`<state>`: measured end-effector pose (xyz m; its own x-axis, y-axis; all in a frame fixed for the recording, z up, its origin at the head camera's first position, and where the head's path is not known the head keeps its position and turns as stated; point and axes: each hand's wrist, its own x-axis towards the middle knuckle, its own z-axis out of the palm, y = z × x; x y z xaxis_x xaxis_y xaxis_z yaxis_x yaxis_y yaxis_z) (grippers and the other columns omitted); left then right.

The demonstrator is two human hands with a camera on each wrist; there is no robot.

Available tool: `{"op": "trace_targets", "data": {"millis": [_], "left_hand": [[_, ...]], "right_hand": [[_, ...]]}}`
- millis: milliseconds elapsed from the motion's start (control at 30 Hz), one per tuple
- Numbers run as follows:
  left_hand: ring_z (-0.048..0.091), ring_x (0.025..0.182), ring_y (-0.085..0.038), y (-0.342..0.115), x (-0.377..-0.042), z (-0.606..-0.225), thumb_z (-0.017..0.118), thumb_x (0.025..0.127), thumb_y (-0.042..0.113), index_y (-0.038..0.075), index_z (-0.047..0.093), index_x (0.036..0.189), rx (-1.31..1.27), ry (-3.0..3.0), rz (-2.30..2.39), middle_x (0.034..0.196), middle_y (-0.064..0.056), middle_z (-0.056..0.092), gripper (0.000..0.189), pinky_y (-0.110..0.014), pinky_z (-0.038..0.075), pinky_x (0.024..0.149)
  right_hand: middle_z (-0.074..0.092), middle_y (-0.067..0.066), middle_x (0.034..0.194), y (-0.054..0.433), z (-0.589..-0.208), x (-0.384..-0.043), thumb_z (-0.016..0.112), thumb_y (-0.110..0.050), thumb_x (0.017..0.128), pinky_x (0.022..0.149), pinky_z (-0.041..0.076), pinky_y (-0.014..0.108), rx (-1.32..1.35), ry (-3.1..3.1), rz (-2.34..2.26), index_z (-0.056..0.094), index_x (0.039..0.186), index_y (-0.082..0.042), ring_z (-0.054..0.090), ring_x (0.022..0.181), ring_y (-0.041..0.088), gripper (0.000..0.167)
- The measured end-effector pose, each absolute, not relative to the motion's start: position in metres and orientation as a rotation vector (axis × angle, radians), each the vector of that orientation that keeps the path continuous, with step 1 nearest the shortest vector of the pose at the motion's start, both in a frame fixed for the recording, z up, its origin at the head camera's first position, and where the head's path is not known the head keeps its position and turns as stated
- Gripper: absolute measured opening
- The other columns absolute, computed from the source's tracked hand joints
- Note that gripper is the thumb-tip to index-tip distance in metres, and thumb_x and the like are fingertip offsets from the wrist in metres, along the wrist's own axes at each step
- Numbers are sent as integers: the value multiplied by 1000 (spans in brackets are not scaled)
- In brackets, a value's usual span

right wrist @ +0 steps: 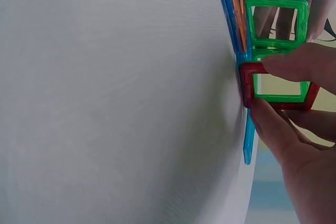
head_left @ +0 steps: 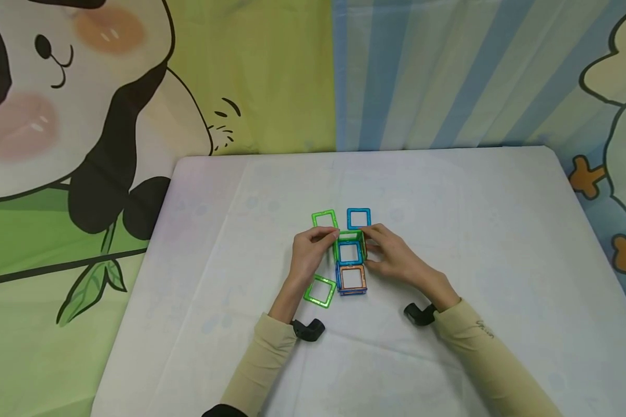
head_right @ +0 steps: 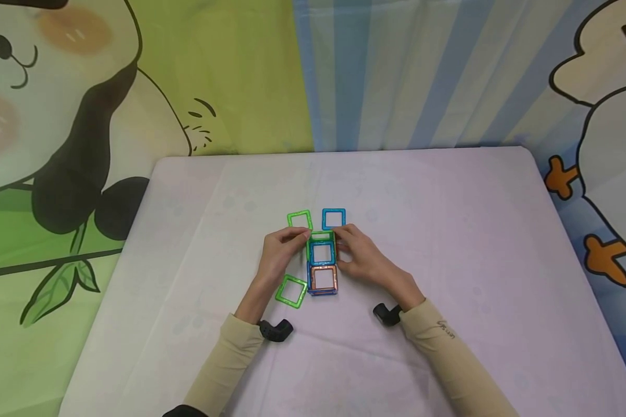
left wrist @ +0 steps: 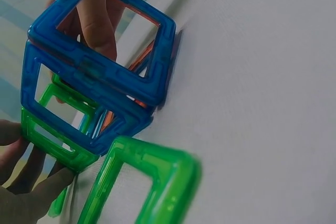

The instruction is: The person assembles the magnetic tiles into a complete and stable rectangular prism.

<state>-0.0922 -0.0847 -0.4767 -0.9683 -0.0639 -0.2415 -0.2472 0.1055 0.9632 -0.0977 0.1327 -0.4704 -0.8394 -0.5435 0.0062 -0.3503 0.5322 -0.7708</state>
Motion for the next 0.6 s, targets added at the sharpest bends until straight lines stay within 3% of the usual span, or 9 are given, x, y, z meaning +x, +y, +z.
{"op": "trace_targets", "data": {"millis": [267,400,600], "left_hand": [[67,104,-16,-85,-92,-475,76,95,26,11,79,109,-326,2235,1955,110,-5,76,21,-30,54,92],[67,102,-17,-86,-92,-476,75,95,25,11,79,109,-313,2245,1946,109,-5,76,20,-30,54,91],[66,103,-17,-87,-93,-475,75,95,26,11,79,109,-303,2252,1932,109,-4,75,20,-32,53,92]], "right_hand": [[49,25,148,139,-463,-101,67,10,87,106,50,48,-780,2553,-1092,37,153,8,58,132,42,73],[51,24,146,141,-461,-108,64,9,90,105,51,51,-794,2647,-1063,45,149,7,61,127,41,61],[54,24,144,134,-461,-121,68,2,94,111,45,55,-791,2784,-928,55,142,4,54,135,41,49]]}}
